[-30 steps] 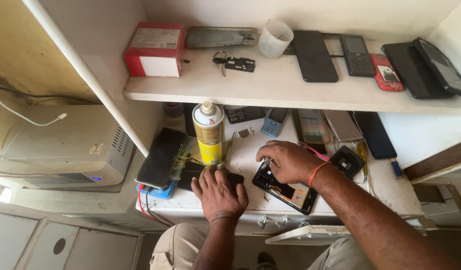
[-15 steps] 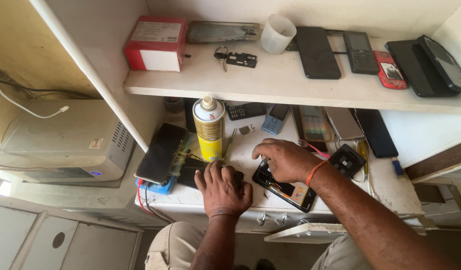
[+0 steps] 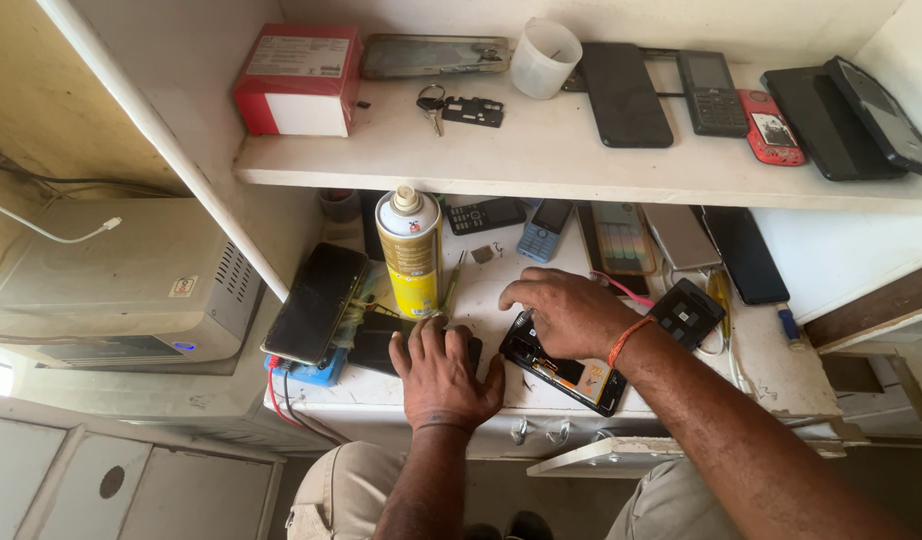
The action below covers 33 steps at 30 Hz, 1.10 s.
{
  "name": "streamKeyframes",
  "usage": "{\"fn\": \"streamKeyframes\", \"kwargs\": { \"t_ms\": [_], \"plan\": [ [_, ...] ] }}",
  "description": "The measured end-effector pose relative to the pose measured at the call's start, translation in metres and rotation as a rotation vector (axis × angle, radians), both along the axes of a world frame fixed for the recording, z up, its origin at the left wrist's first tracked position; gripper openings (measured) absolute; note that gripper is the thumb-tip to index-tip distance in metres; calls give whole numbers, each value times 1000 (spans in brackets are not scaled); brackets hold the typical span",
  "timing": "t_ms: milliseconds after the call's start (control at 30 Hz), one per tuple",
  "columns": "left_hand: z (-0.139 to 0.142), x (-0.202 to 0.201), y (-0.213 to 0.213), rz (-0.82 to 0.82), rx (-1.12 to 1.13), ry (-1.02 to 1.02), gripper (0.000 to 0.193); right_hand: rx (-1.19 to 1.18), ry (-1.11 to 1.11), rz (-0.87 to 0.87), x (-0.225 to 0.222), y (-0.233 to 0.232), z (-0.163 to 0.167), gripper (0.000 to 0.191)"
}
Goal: The person holds a smartphone at a repair bench, pries off its back cover, and uses a screwdriver to unscrew and work on the internal components. They manipulate the exposed phone board, then power the phone on and hold it up as its screen lights up with an incoming call.
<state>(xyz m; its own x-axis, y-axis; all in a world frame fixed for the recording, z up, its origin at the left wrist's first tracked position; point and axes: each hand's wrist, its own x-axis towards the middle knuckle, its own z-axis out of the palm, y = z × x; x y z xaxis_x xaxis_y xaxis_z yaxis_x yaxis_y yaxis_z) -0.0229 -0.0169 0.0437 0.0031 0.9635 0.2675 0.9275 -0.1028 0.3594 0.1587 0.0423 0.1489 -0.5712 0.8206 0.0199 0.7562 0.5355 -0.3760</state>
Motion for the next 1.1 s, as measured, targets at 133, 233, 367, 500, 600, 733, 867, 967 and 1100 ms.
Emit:
{"fn": "streamKeyframes", "kwargs": {
  "t_ms": [133,233,367,500,600,733,867,967,1100],
  "plan": [
    [0,0,0,-3,-25,16,60,-68,-143,-173,-2,0,4,23],
    [1,1,0,-3,-32,28,59,-102,-254,-217,-5,3,3,14],
    [0,1,0,-9,-50,10,59,14,28,-18,-4,3,0,25],
    [0,1,0,-13,-7,26,59,-16,36,-26,-6,3,0,36],
    [0,1,0,-17,-10,13,58,-58,-148,-181,-8,3,2,24],
    [0,1,0,-16,-37,24,56,-98,-171,-198,-5,3,1,22],
    [0,1,0,-23,10,2,53,3,85,3,-2,2,-1,34],
    [-1,1,0,-25,28,-8,52,28,-22,-59,-3,0,-1,30],
    [-2,1,-1,-25,63,-12,50,-59,-186,-203,-6,0,2,22]
  ]
}}
